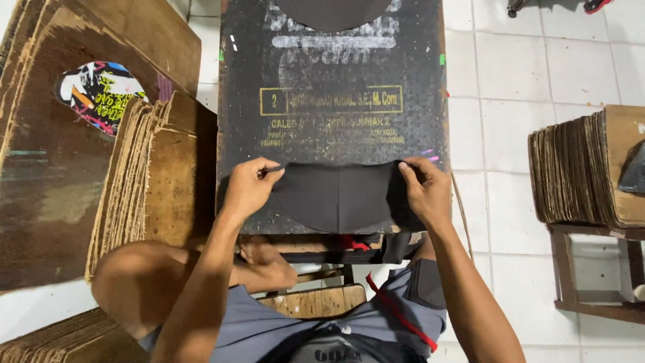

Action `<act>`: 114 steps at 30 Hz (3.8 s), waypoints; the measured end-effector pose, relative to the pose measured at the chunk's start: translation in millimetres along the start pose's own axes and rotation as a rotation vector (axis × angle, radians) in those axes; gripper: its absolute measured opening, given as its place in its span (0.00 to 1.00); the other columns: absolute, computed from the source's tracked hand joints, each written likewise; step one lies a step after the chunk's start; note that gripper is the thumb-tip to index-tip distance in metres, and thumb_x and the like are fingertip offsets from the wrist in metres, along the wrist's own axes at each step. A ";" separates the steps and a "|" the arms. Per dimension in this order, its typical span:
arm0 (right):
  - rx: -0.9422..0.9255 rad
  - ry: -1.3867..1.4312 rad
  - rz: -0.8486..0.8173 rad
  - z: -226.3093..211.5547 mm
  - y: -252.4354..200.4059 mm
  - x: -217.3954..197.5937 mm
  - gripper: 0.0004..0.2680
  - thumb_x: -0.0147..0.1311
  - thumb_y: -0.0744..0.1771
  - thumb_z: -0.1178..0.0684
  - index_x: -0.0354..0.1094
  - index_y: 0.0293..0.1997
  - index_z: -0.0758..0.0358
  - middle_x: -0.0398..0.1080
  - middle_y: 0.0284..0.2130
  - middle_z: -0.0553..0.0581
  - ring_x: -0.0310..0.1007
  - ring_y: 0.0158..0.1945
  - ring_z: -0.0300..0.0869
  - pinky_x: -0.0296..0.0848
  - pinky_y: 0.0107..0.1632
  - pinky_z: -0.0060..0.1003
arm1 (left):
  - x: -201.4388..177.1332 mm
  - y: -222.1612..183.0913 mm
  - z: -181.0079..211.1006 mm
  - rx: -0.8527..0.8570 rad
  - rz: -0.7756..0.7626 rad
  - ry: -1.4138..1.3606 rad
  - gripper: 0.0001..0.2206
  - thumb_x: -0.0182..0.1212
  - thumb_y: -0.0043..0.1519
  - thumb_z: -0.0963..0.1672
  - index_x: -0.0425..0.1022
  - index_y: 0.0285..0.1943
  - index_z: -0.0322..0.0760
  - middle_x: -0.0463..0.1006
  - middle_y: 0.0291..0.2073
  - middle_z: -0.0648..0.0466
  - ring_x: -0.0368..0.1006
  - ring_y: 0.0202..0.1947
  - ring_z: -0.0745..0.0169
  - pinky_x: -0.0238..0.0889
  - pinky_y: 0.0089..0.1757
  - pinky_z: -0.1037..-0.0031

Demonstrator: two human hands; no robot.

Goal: Placing and smoothing black fabric cutouts onto a screen printing board in preparation for printing.

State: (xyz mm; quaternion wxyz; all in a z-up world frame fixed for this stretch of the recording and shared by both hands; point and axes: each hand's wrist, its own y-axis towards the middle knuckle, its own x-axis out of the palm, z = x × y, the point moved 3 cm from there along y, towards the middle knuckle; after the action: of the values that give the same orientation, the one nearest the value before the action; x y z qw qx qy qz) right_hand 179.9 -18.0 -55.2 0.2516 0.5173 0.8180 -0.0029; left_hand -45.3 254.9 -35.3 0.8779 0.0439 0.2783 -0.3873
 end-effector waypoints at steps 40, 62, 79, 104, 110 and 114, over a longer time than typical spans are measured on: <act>-0.766 -0.573 -0.343 -42.2 -3.4 93.5 0.23 0.59 0.66 0.42 0.65 0.67 0.62 0.66 0.64 0.68 0.62 0.69 0.60 0.58 0.69 0.56 | 78.8 3.9 30.0 0.759 0.402 0.284 0.13 0.58 0.66 0.42 0.75 0.56 0.27 0.76 0.49 0.35 0.72 0.56 0.35 0.61 0.59 0.55; 0.004 -0.307 0.151 183.3 -81.5 -134.3 0.22 0.56 0.71 0.51 0.55 0.73 0.69 0.60 0.66 0.74 0.57 0.70 0.65 0.54 0.72 0.59 | 157.6 -73.5 43.0 0.431 -0.194 0.735 0.49 0.55 0.61 0.63 0.49 0.77 0.20 0.44 0.77 0.27 0.38 0.77 0.29 0.29 0.68 0.39; 1.218 0.378 0.354 321.0 -271.1 -151.8 0.04 0.61 0.63 0.65 0.76 0.40 0.70 0.74 0.29 0.59 0.71 0.32 0.42 0.71 0.37 0.35 | 160.6 -141.0 86.4 0.159 -0.190 0.688 0.45 0.35 0.63 0.65 0.39 0.80 0.33 0.33 0.80 0.45 0.25 0.79 0.50 0.11 0.68 0.46; 0.777 0.221 0.296 205.0 -245.5 -158.9 0.10 0.68 0.60 0.63 0.77 0.42 0.61 0.75 0.31 0.53 0.70 0.35 0.36 0.72 0.41 0.30 | 332.5 -160.4 39.2 0.526 -0.624 0.045 0.22 0.63 0.65 0.48 0.72 0.68 0.38 0.76 0.61 0.47 0.69 0.65 0.47 0.58 0.63 0.57; 0.494 0.398 0.214 96.4 -214.2 -179.3 0.13 0.66 0.61 0.68 0.78 0.47 0.66 0.79 0.31 0.61 0.75 0.36 0.38 0.78 0.44 0.37 | 336.9 -146.3 105.1 0.400 -0.878 -0.222 0.17 0.63 0.65 0.45 0.77 0.63 0.36 0.80 0.53 0.44 0.74 0.59 0.45 0.64 0.59 0.57; 0.355 0.397 0.202 58.9 -194.3 -187.7 0.14 0.65 0.61 0.70 0.76 0.50 0.71 0.79 0.33 0.64 0.79 0.38 0.42 0.81 0.45 0.42 | 311.6 -143.5 121.6 0.239 -0.911 -0.299 0.11 0.69 0.62 0.45 0.84 0.50 0.39 0.85 0.39 0.51 0.75 0.43 0.67 0.71 0.45 0.69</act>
State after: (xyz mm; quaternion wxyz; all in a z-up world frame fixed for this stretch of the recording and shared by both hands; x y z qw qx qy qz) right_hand 102.8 -282.5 -78.5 -0.0089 0.6226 0.7822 -0.0197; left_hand 78.8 -84.9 -75.9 0.6386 -0.0379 0.0938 -0.7629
